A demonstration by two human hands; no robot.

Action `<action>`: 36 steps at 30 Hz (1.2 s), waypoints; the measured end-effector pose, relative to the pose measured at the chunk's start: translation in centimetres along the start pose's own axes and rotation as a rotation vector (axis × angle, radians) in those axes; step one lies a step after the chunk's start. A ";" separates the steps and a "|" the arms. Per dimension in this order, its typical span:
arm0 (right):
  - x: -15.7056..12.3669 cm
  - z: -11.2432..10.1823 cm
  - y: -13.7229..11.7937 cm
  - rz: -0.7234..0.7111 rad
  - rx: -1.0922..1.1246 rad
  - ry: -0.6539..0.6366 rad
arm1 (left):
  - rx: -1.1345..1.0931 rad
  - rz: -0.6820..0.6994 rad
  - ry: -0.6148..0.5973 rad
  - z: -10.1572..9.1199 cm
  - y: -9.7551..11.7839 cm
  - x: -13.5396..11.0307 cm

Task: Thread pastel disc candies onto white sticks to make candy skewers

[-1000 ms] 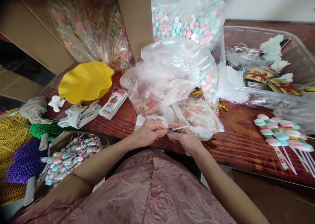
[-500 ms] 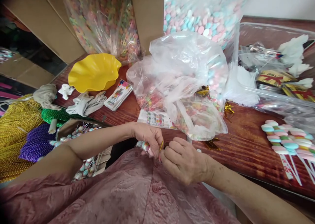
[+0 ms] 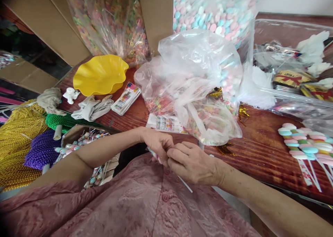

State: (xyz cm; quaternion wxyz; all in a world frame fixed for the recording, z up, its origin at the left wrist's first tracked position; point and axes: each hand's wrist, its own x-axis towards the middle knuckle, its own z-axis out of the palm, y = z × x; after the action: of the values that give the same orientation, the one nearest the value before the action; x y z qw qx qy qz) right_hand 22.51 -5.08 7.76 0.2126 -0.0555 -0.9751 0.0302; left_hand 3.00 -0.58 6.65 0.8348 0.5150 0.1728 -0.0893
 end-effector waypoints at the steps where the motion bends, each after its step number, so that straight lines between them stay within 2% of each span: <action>1: 0.1 0.2 0.0 0.015 0.011 0.021 | -0.016 0.014 0.006 0.1 0.2 -0.1; 7: -0.1 1.4 -0.1 0.066 0.082 0.194 | -0.152 0.064 0.007 0.0 0.8 -0.4; 12: 0.2 1.5 -0.4 0.084 0.123 0.280 | -0.195 0.107 -0.040 -0.2 0.9 -0.6; 16: 0.4 1.2 -0.3 0.122 0.071 0.220 | -0.117 0.157 -0.004 0.0 1.5 -0.7; 18: 0.3 0.8 -0.1 0.127 0.013 0.150 | 0.036 0.178 0.046 -0.5 2.0 -1.2; 20: 0.3 0.4 0.0 0.103 -0.064 0.098 | 0.280 0.164 0.147 -1.6 2.5 -2.2; 21: 0.3 0.1 0.1 0.082 -0.105 0.080 | 0.403 0.165 0.244 -2.2 2.8 -2.9; 23: 0.3 -0.3 0.3 0.045 -0.176 0.048 | 0.598 0.214 0.497 -2.8 3.7 -4.4; 25: 0.4 -0.4 0.9 0.053 -0.228 0.033 | 0.737 0.304 0.728 -2.1 5.2 -5.8; 27: 0.4 -0.2 2.1 0.142 -0.249 0.062 | 0.946 0.361 0.891 0.2 6.6 -6.5; 29: 0.5 -0.2 3.8 0.310 -0.197 0.146 | 1.312 0.407 1.074 3.2 6.9 -6.3; 30: 0.5 -0.3 4.6 0.419 -0.133 0.211 | 1.534 0.422 1.083 4.6 6.5 -5.9; 31: 0.7 -0.5 5.2 0.534 -0.044 0.284 | 1.716 0.485 1.000 5.5 5.6 -5.3; 32: 0.9 -0.8 5.6 0.646 0.065 0.360 | 1.831 0.544 0.861 5.9 4.4 -4.6; 33: 1.3 -1.2 5.6 0.747 0.184 0.435 | 1.844 0.573 0.750 5.7 3.0 -3.8; 34: 1.7 -1.4 5.3 0.829 0.305 0.493 | 1.764 0.544 0.705 5.1 1.7 -3.0; 36: 2.5 -1.6 4.1 0.909 0.524 0.531 | 1.409 0.490 0.760 3.0 -0.3 -1.6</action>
State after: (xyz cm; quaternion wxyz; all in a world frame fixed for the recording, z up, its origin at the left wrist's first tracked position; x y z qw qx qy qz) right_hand 21.29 -0.70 9.91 0.4220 -0.4192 -0.7268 0.3434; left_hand 2.02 -3.46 8.20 0.1980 0.9344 0.2295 0.1872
